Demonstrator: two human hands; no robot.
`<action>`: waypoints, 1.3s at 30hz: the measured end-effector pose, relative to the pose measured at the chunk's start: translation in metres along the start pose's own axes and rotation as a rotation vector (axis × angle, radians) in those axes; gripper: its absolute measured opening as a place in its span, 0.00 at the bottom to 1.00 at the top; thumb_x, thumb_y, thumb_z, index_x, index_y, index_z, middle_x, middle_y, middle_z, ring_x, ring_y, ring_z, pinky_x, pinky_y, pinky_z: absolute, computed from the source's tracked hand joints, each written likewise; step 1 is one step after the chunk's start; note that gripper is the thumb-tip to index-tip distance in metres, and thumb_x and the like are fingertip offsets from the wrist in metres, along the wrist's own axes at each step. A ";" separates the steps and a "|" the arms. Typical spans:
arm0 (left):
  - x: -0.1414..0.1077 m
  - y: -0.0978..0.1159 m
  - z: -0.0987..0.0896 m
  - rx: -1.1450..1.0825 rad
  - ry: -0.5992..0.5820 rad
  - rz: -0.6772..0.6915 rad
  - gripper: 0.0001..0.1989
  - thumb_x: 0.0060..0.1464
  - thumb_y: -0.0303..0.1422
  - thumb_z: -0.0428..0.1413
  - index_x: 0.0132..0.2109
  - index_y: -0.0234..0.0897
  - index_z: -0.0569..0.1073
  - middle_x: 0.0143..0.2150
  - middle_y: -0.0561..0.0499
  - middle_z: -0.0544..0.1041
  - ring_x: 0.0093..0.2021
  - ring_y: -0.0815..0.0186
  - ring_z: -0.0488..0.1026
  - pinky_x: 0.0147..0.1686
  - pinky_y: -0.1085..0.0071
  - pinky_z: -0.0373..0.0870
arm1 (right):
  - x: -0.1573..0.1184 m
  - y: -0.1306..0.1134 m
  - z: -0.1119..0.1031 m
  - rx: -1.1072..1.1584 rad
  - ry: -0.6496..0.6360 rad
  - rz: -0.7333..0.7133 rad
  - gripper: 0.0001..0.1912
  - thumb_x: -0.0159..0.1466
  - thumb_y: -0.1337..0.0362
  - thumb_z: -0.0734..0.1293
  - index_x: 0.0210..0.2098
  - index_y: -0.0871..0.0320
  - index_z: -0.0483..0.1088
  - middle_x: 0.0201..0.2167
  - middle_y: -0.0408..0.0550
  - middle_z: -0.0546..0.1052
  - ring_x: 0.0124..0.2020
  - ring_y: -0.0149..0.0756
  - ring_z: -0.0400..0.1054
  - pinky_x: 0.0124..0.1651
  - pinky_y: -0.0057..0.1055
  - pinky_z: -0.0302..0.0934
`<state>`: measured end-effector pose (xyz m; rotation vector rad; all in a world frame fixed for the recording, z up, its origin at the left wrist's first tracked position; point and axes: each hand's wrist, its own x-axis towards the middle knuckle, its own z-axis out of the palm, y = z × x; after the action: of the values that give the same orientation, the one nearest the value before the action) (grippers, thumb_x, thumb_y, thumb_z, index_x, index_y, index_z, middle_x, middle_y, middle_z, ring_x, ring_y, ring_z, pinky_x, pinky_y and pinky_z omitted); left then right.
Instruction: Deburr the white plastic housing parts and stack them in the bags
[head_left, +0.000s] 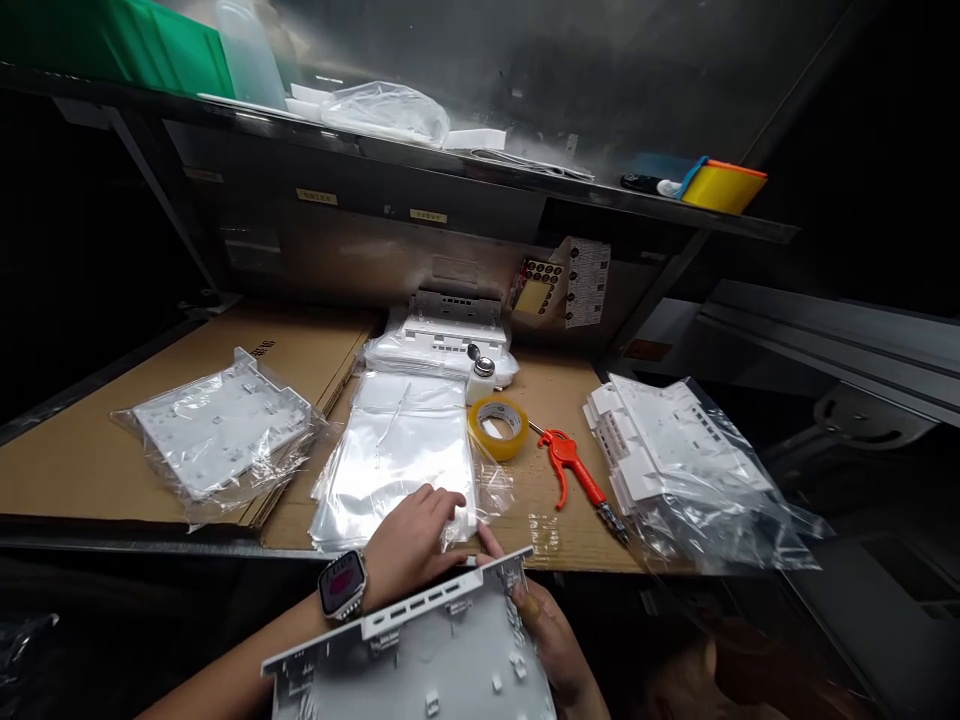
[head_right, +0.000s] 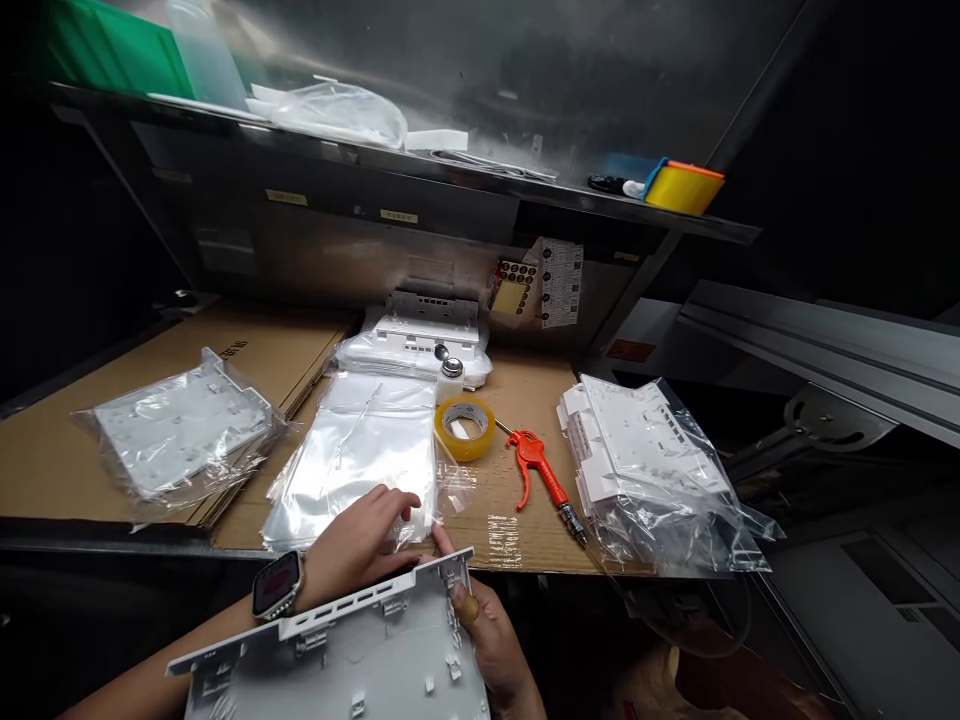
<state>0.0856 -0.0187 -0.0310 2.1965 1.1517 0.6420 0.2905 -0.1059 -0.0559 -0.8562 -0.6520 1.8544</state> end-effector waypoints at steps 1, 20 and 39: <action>-0.001 0.001 0.005 0.047 0.010 0.014 0.17 0.55 0.33 0.64 0.50 0.38 0.70 0.43 0.44 0.77 0.44 0.50 0.70 0.41 0.56 0.67 | 0.000 0.001 -0.001 -0.002 -0.001 -0.006 0.37 0.58 0.42 0.73 0.61 0.57 0.73 0.51 0.57 0.81 0.53 0.52 0.74 0.58 0.48 0.64; -0.009 -0.005 0.004 -0.271 0.142 -0.217 0.09 0.67 0.36 0.51 0.51 0.46 0.59 0.40 0.53 0.82 0.43 0.59 0.79 0.45 0.60 0.73 | 0.010 0.005 0.001 0.010 -0.195 0.030 0.33 0.65 0.48 0.69 0.66 0.53 0.67 0.63 0.56 0.73 0.62 0.53 0.67 0.64 0.50 0.57; 0.010 -0.019 -0.007 -0.851 0.040 -0.289 0.24 0.52 0.35 0.67 0.47 0.44 0.60 0.43 0.57 0.62 0.37 0.66 0.81 0.37 0.69 0.75 | 0.018 -0.001 0.013 0.019 -0.181 0.008 0.37 0.65 0.46 0.70 0.69 0.53 0.63 0.64 0.56 0.73 0.68 0.51 0.62 0.69 0.51 0.52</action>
<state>0.0753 0.0003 -0.0370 1.2821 0.9410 0.8491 0.2752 -0.0899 -0.0522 -0.6845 -0.7427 1.9569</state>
